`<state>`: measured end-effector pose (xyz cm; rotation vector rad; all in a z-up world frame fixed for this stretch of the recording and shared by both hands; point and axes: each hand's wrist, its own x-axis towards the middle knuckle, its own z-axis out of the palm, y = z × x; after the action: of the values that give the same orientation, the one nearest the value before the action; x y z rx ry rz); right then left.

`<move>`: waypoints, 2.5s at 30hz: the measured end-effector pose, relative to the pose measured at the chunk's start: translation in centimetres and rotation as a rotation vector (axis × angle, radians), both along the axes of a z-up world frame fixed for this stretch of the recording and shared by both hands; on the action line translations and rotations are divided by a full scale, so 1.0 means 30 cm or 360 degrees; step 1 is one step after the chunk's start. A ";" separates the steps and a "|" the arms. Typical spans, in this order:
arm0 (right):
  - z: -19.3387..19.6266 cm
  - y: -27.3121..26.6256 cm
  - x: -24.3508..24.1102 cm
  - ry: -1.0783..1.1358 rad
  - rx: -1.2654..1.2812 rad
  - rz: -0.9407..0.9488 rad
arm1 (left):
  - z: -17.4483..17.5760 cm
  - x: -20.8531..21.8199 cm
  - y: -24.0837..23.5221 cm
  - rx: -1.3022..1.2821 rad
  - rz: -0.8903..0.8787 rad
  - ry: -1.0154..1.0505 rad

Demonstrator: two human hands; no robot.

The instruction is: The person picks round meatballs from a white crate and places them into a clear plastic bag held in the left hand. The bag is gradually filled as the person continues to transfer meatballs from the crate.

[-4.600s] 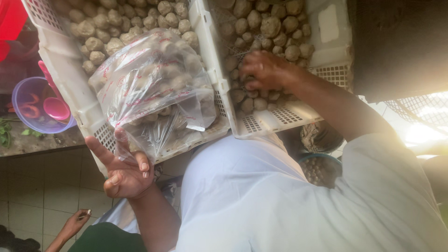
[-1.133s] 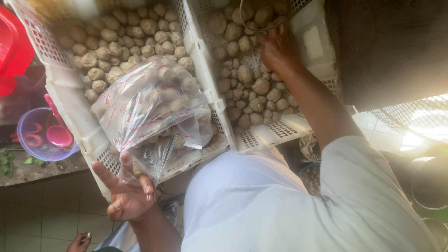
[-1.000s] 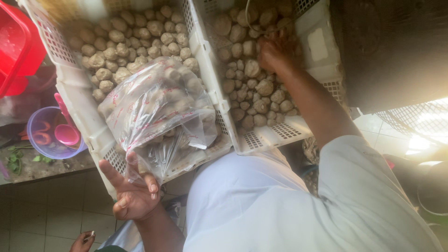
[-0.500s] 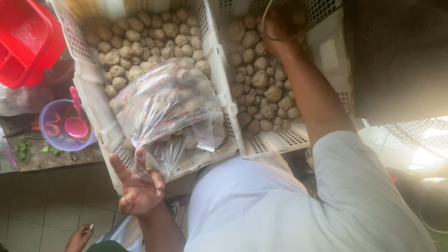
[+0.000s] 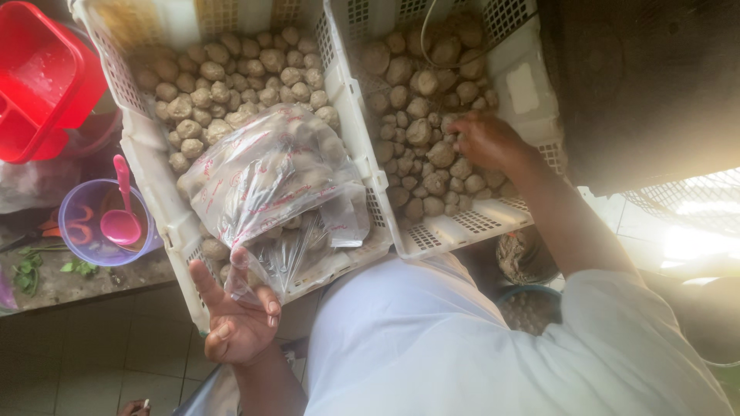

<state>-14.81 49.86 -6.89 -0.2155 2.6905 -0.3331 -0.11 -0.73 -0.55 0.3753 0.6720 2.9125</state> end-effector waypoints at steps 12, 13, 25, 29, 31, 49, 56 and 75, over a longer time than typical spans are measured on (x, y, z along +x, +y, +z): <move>0.136 -0.056 0.441 0.0714 -0.0159 -0.0876 | 0.000 0.001 0.008 -0.0106 -0.0022 -0.0003; 0.139 -0.063 0.439 0.0693 -0.0261 -0.0904 | 0.001 0.000 0.004 -0.0127 0.0010 -0.0013; 0.185 -0.148 0.216 -0.0661 -0.0227 -0.0189 | -0.023 0.004 0.028 -0.0165 0.0188 -0.0020; 0.170 -0.190 0.154 -0.0640 -0.0041 0.0170 | -0.023 0.028 0.036 -0.0205 0.0320 -0.0094; 0.158 -0.237 0.120 -0.0441 0.0111 0.0544 | -0.025 0.020 0.049 -0.0176 0.0369 -0.0113; 0.222 -0.151 0.218 0.0532 -0.0269 0.0402 | 0.078 0.030 0.290 -0.2148 0.1286 -0.0267; 0.189 -0.166 0.401 0.0628 -0.0544 0.0209 | 0.061 -0.024 0.449 -0.3409 0.1206 0.0236; 0.039 -0.146 0.322 0.0286 -0.0375 0.0106 | 0.239 -0.365 0.486 -0.2165 0.1626 0.0042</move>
<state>-5.14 45.48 -5.72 -0.4222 2.8080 -0.6391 -11.05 13.86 6.62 -0.1845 3.1391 2.1242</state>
